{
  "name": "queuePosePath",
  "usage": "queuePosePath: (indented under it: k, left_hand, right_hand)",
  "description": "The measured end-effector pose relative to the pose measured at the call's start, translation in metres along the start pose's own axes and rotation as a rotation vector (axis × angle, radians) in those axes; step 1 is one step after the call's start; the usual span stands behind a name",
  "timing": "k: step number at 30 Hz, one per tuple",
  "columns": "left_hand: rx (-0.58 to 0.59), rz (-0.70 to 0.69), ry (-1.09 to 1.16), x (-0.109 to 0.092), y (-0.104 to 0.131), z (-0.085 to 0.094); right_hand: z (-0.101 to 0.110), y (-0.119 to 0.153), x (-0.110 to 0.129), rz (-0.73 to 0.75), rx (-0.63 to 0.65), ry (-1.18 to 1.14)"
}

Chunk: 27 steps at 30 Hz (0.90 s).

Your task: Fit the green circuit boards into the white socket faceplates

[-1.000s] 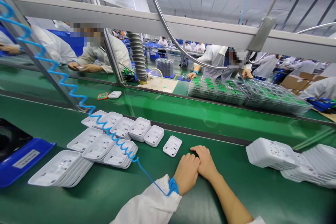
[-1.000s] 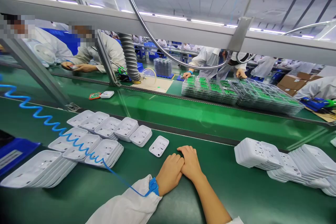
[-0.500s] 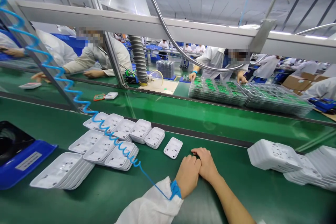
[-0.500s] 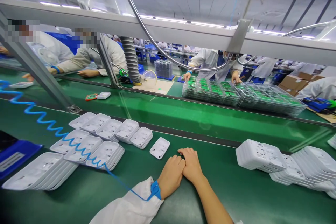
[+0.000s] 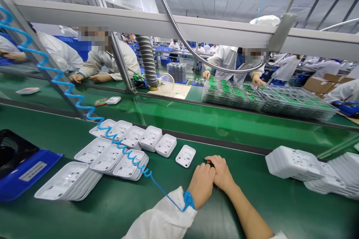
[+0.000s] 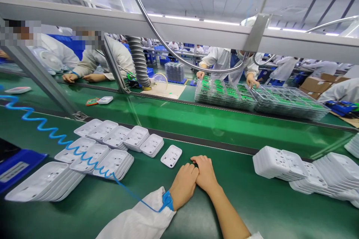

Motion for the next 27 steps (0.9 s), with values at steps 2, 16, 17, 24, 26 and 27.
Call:
queuePosePath:
  k: [2, 16, 17, 24, 26, 27]
  left_hand:
    - [0.003, 0.002, 0.002, 0.0007, -0.0007, -0.0014]
    - [-0.019, 0.025, 0.000, 0.0004, -0.0003, -0.0002]
    - [-0.023, 0.025, 0.000, 0.0004, -0.0003, -0.0005]
    - [-0.026, 0.027, 0.008, 0.0006, -0.0008, -0.0005]
    - [-0.025, 0.021, 0.012, 0.0005, -0.0014, 0.0003]
    - [-0.023, 0.020, 0.012, 0.0006, -0.0017, 0.0005]
  right_hand:
    - [-0.0002, 0.0000, -0.0004, 0.003, -0.003, -0.007]
    - [0.0011, -0.0011, 0.0013, -0.001, -0.002, -0.043]
    - [0.0011, -0.0012, 0.0013, -0.002, -0.003, -0.042]
    - [0.0012, -0.0015, 0.0007, 0.002, -0.008, -0.034]
    - [0.0011, -0.0013, 0.0001, 0.001, -0.007, -0.032]
    - [0.0010, -0.0012, -0.0001, 0.000, -0.005, -0.032]
Point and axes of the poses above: each hand's wrist, its own y-axis away from the middle knuckle, its own z-axis out of the back of the hand, x = y × z, the point moved 5 cm from there along -y, towards the middle knuckle
